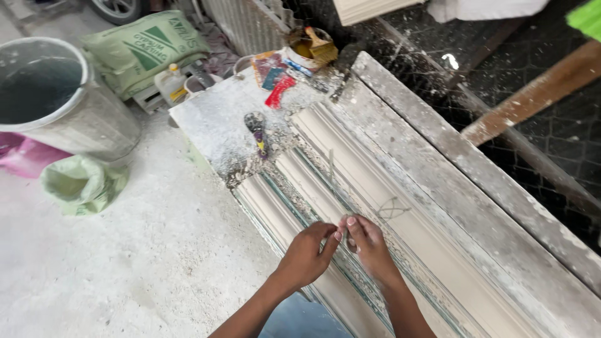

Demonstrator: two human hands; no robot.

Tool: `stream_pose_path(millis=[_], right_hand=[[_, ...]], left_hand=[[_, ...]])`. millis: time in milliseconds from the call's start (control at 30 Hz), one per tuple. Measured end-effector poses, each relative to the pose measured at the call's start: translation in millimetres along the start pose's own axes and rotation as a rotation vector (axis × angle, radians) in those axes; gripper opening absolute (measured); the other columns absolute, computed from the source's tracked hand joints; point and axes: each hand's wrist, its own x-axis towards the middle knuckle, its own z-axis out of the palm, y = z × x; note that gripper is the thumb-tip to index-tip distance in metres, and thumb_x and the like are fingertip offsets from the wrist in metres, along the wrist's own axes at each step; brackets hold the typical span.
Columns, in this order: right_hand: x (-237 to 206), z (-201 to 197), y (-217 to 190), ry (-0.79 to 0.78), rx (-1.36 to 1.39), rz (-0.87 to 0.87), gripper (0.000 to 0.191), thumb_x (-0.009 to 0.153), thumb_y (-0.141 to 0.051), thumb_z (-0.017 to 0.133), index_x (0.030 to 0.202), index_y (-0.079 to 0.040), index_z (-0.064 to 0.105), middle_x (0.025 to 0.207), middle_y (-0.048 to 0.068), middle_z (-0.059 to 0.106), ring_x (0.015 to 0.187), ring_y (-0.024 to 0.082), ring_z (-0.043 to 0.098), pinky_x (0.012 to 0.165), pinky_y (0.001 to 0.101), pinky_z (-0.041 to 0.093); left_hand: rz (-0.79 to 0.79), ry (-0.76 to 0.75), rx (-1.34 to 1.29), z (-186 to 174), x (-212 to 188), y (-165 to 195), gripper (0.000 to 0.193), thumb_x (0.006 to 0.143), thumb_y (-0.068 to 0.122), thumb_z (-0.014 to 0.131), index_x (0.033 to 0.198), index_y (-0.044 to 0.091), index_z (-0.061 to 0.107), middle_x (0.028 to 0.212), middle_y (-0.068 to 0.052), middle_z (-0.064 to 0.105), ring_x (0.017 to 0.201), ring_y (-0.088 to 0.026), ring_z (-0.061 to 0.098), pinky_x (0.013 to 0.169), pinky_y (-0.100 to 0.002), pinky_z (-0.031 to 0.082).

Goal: The person twists small wire pieces by hand and places them along plaster cornice mouldings on the work table. They then use a small hand tool to scrape excess plaster from the moulding grooves and press the mouldings flat on the table.

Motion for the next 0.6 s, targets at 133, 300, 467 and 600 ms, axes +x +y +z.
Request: stream_pose_path(millis=[133, 300, 467, 600], right_hand=[[1.0, -7.5, 12.9, -0.136, -0.423, -0.056, 0.029, 0.105, -0.026, 0.052, 0.099, -0.003, 0.068, 0.08, 0.001, 0.061, 0.08, 0.013, 0.058, 0.077, 0.0293, 0.05], [-0.4, -12.6, 17.7, -0.355, -0.674, 0.028, 0.023, 0.099, -0.02, 0.058, 0.093, 0.0, 0.069, 0.08, 0.004, 0.07, 0.076, 0.015, 0.065, 0.075, 0.0327, 0.054], [-9.0, -21.8, 14.1, -0.479, -0.543, 0.107, 0.024, 0.1, -0.019, 0.06, 0.11, -0.006, 0.077, 0.078, 0.004, 0.074, 0.075, 0.013, 0.066, 0.073, 0.0288, 0.054], [-10.9, -39.2, 5.6, -0.134, -0.138, 0.339, 0.034, 0.097, -0.019, 0.059, 0.128, -0.01, 0.07, 0.103, 0.01, 0.078, 0.075, 0.02, 0.051, 0.069, 0.033, 0.046]], left_hand=[[0.389, 0.129, 0.404, -21.0, -9.3, -2.8, 0.036, 0.09, 0.012, 0.065, 0.123, 0.0, 0.071, 0.119, -0.019, 0.068, 0.109, -0.036, 0.064, 0.094, -0.045, 0.05], [0.598, -0.246, 0.565, -37.6, -16.3, -14.1, 0.028, 0.089, 0.006, 0.066, 0.116, 0.004, 0.072, 0.111, -0.009, 0.068, 0.111, -0.026, 0.065, 0.105, -0.041, 0.049], [0.656, -0.072, 0.622, -39.0, -14.3, -21.2, 0.025, 0.084, 0.005, 0.065, 0.107, 0.003, 0.073, 0.107, -0.007, 0.07, 0.107, -0.023, 0.065, 0.107, -0.047, 0.046], [0.481, 0.161, 0.541, -23.4, -15.0, -21.0, 0.02, 0.086, -0.001, 0.061, 0.101, 0.006, 0.074, 0.105, -0.009, 0.068, 0.103, -0.025, 0.067, 0.102, -0.05, 0.048]])
